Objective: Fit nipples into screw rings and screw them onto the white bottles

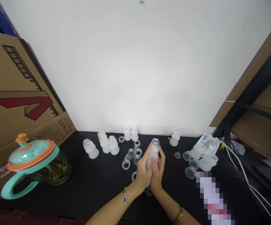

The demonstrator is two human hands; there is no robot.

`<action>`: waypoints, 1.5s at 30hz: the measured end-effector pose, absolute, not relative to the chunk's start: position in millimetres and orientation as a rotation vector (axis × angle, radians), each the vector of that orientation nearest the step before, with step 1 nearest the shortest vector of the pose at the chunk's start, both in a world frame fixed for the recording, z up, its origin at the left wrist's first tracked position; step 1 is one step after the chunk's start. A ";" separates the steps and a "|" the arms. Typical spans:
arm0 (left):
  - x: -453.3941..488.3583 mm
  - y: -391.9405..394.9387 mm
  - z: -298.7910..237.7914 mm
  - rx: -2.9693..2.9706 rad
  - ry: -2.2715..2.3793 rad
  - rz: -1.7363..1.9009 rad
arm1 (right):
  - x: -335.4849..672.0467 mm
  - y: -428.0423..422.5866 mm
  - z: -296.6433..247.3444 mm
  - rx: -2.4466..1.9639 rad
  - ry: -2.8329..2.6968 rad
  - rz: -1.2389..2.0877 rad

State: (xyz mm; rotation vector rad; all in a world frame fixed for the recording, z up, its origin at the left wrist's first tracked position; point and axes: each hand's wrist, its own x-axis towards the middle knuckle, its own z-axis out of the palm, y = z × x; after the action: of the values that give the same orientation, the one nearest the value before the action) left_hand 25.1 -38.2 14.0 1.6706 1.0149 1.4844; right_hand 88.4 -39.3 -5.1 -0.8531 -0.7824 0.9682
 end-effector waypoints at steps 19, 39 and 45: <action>26.1 -39.9 14.4 1.591 1.017 1.525 | 88.6 -37.0 -6.4 -0.869 -0.744 1.007; 27.4 -41.3 13.9 1.565 1.040 1.507 | 91.9 -34.6 -6.6 -0.841 -0.871 0.922; 26.9 -40.9 11.7 1.567 1.050 1.514 | 92.9 -35.0 -5.7 -0.843 -0.872 0.928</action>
State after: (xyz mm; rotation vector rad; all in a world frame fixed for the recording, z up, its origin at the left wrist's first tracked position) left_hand 26.9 -40.9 11.7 1.5667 1.0496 1.5144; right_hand 92.9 -35.0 -5.7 -0.8428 -0.8715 0.9281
